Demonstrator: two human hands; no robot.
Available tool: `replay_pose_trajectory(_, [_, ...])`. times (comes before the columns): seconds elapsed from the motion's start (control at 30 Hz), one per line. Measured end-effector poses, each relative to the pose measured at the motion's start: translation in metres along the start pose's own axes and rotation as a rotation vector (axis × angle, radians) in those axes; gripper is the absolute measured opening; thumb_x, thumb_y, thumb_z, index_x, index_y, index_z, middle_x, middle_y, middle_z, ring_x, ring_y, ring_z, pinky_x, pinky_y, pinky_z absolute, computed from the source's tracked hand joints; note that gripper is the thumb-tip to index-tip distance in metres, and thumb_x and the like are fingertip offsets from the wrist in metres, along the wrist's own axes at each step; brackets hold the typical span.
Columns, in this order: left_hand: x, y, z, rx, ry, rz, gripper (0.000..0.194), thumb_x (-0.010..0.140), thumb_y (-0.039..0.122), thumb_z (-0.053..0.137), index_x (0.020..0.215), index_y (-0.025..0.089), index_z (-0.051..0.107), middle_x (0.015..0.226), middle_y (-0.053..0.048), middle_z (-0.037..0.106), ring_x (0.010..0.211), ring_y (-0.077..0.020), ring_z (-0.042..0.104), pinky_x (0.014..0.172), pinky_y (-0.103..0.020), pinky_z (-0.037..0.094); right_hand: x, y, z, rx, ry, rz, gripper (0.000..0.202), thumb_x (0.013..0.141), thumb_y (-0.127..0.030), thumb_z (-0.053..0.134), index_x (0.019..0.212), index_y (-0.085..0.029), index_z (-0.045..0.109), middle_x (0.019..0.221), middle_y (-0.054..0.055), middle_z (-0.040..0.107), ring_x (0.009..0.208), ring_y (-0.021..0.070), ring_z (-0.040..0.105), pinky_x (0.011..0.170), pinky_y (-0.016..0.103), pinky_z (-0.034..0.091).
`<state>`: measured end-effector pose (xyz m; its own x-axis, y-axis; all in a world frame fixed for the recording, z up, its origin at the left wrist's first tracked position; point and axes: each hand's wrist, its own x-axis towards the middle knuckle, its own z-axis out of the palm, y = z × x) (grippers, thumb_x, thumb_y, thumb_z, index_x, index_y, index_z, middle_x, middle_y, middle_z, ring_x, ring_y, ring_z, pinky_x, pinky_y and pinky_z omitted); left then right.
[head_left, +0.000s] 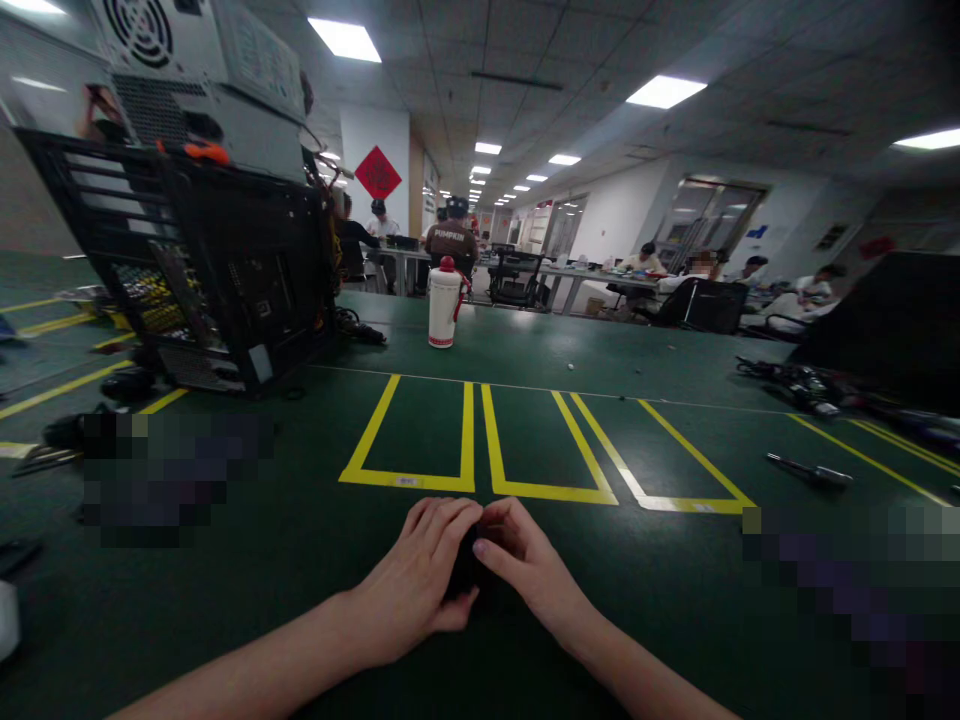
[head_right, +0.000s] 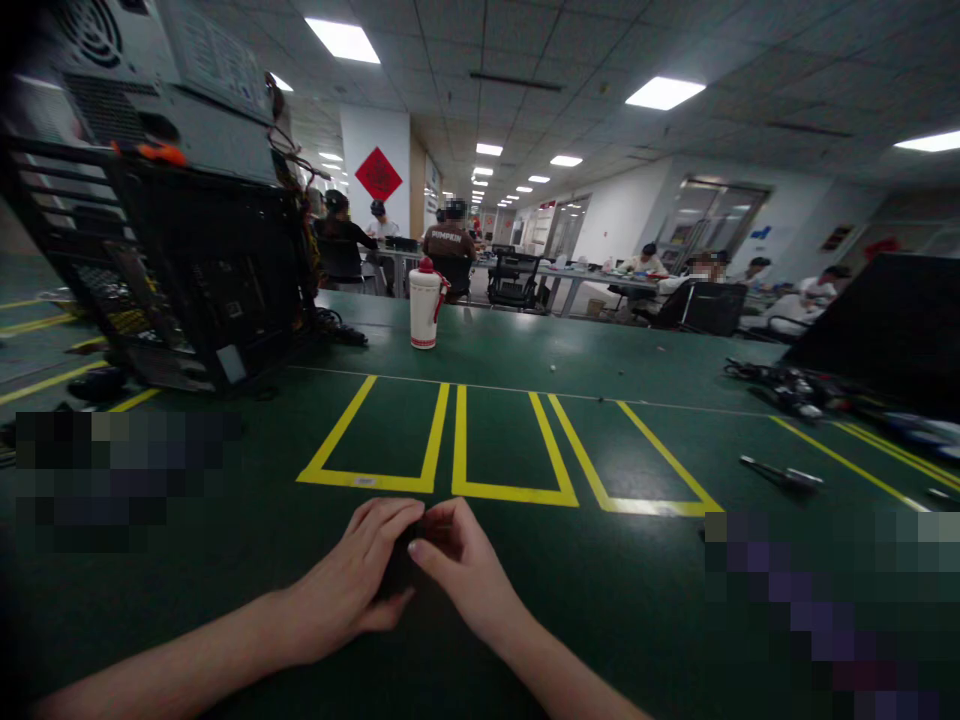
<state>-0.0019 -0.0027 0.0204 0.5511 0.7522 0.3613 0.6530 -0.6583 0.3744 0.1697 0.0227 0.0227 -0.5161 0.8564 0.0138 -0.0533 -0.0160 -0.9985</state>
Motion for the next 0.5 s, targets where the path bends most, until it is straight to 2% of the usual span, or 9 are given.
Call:
replay_pose_trajectory(0.1, [0.000,-0.002,0.003,0.003,0.027,0.020,0.071,0.070,0.015,0.054,0.129,0.017,0.015,0.122,-0.012,0.039,0.114,-0.0247,0.037,0.098,-0.049,0.029,-0.001,-0.002,-0.001,-0.014,-0.060,-0.032,0.022,0.075,-0.022,0.058,0.093,-0.020,0.046,0.095,0.003,0.052,0.093,0.0165,0.051,0.084,0.034,0.040])
replay_pose_trajectory(0.27, [0.001,0.002,-0.005,-0.027,-0.050,-0.005,0.067,0.072,0.016,0.053,0.128,0.018,0.017,0.123,-0.010,0.039,0.114,-0.0235,0.037,0.099,-0.047,0.028,-0.003,0.000,-0.002,0.048,-0.149,-0.051,0.031,0.070,-0.016,0.062,0.093,-0.021,0.043,0.097,0.001,0.050,0.098,0.0162,0.049,0.087,0.034,0.039])
replay_pose_trajectory(0.5, [0.002,0.003,-0.007,-0.015,-0.058,-0.011,0.066,0.073,0.017,0.054,0.128,0.018,0.017,0.124,-0.010,0.038,0.115,-0.0225,0.035,0.100,-0.046,0.027,-0.003,0.002,0.001,-0.011,-0.035,-0.054,0.013,0.079,-0.024,0.053,0.090,-0.020,0.045,0.090,0.001,0.050,0.089,0.0139,0.051,0.081,0.031,0.041])
